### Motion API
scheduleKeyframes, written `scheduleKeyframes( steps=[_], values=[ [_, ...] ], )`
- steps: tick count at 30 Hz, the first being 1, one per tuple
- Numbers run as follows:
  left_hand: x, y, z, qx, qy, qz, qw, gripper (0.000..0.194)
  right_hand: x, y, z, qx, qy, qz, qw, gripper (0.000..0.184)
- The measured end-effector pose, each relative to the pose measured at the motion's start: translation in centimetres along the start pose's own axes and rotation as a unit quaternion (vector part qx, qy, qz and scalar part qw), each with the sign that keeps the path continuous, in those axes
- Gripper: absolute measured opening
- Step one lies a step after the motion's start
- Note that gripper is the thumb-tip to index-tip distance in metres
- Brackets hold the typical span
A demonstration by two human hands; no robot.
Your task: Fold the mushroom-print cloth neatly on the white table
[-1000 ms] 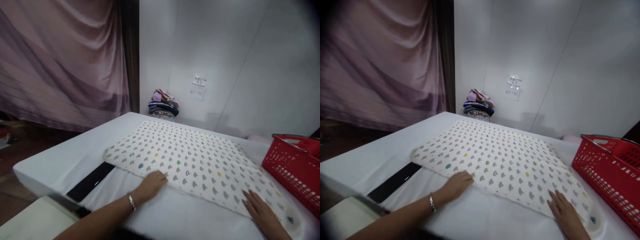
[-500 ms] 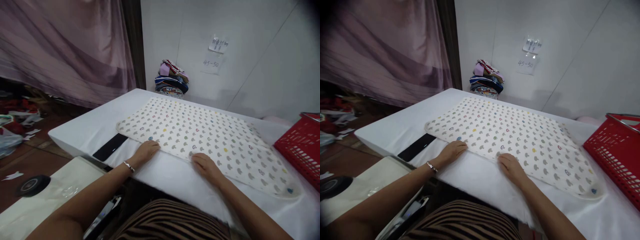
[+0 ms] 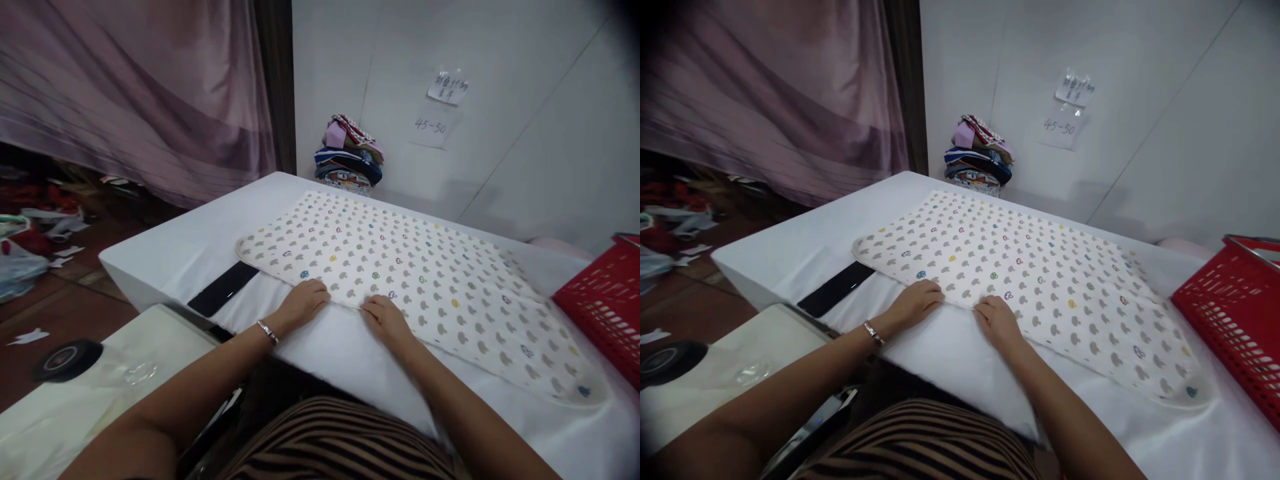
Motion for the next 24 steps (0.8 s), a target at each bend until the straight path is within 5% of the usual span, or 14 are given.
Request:
scheduleKeyframes(
  steps=[8,24],
  values=[
    [1.2,0.4,-0.4,0.020,0.016,0.021,0.999,0.027,-0.6,0.0,-0.4,-0.055,0.044,0.059,0.996,0.026],
    [0.7,-1.0,0.1,0.099,0.018,-0.019,0.995,0.025,-0.5,-1.4,-0.9,-0.121,0.060,0.006,0.991,0.027]
  ],
)
Point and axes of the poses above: each hand's wrist, its own x-axis towards the middle knuckle, its own y-axis out of the back of the hand, z = x × y, the point moved 8 cm from there along x, towards the middle knuckle, and after that the axes turned 8 degrees about x, right-handed, at the moved point
